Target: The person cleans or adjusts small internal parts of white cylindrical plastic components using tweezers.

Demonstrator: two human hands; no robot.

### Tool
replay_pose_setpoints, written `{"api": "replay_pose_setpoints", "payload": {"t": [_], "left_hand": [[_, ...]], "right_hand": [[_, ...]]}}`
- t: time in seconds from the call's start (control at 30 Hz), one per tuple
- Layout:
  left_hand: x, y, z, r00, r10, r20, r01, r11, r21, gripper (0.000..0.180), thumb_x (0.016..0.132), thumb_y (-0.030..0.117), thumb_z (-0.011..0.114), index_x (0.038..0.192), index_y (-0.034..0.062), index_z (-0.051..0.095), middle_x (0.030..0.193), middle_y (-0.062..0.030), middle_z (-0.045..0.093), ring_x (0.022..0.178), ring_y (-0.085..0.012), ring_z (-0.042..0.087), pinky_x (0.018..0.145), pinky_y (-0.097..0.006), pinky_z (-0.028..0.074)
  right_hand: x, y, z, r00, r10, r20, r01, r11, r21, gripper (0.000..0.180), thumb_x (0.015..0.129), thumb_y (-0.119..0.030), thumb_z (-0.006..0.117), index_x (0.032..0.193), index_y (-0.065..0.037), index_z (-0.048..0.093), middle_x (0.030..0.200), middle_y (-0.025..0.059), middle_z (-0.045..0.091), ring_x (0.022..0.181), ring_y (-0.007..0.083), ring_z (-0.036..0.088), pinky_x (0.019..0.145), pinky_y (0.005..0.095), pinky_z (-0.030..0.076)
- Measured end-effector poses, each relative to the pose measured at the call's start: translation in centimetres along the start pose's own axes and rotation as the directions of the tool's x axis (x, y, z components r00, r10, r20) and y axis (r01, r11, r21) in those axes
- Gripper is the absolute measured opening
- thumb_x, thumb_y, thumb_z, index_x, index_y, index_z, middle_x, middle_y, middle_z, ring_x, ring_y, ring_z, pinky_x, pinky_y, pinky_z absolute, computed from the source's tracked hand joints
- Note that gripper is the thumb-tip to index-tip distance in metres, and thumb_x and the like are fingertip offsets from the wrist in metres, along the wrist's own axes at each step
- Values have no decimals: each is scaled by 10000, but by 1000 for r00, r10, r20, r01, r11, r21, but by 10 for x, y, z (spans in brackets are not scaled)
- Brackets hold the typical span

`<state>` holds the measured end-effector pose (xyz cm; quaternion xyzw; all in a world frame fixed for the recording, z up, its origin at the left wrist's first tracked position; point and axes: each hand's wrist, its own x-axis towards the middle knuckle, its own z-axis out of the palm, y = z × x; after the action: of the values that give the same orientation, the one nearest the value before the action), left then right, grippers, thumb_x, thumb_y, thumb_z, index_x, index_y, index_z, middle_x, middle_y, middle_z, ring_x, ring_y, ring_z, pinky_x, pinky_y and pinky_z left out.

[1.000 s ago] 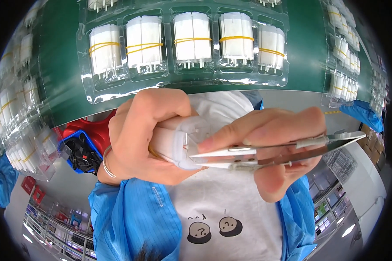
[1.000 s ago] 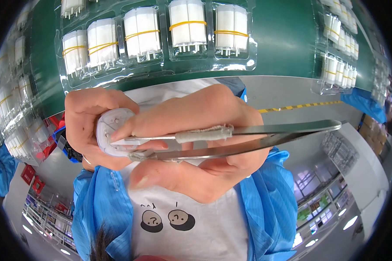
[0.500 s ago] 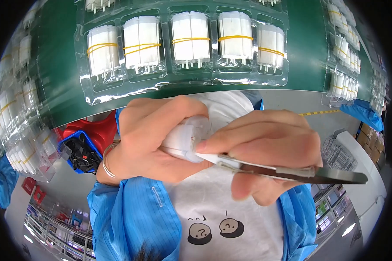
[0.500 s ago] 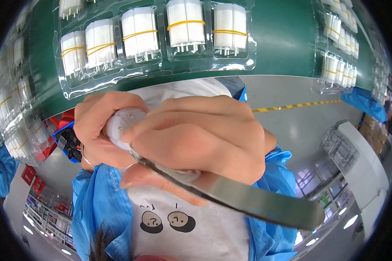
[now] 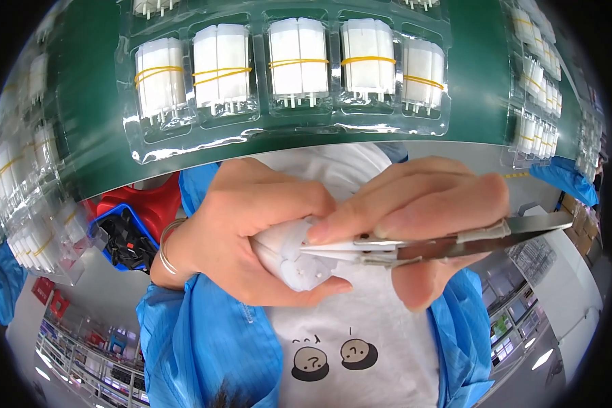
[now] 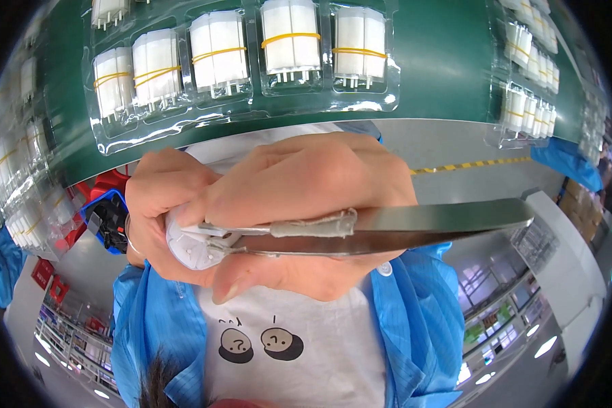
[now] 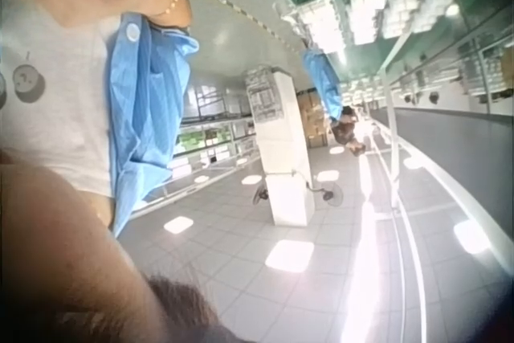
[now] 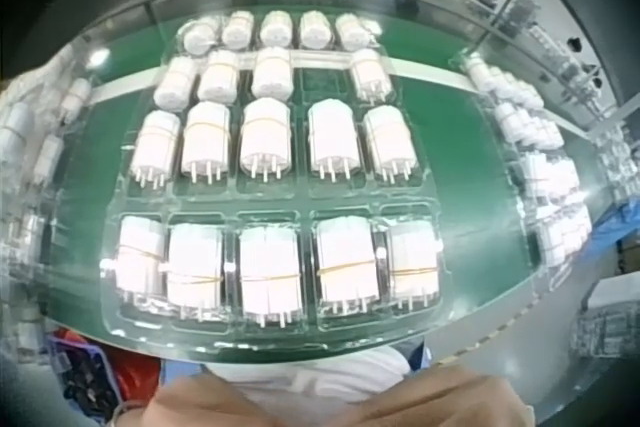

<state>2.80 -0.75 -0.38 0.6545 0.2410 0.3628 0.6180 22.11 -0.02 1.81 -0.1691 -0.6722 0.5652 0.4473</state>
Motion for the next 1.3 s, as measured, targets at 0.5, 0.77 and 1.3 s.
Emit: {"api": "replay_pose_setpoints", "payload": {"t": [0.5,0.77,1.3], "left_hand": [[-5,-4,3,998,-26,51,30,997,-75,333,558,199,795,748,41,571,557,-46,487,418,-203,456,388,-272,304],[-3,-12,5,986,-143,88,151,984,-97,308,567,187,782,738,47,567,559,-76,507,452,-237,489,417,-269,353],[-6,-2,16,954,47,-296,-45,999,11,444,587,196,812,846,-15,520,672,-74,553,475,-182,521,422,-247,395]], "right_hand": [[-7,1,2,999,-34,35,36,997,-64,414,804,-309,634,932,29,432,798,288,622,620,295,651,518,318,538],[-4,-2,19,990,-73,-122,13,902,-432,421,686,-306,733,657,60,529,754,217,636,564,242,624,451,286,523],[1,-5,12,988,-34,-153,38,999,24,391,811,-259,620,825,80,424,714,298,601,574,300,636,477,301,533]]}}
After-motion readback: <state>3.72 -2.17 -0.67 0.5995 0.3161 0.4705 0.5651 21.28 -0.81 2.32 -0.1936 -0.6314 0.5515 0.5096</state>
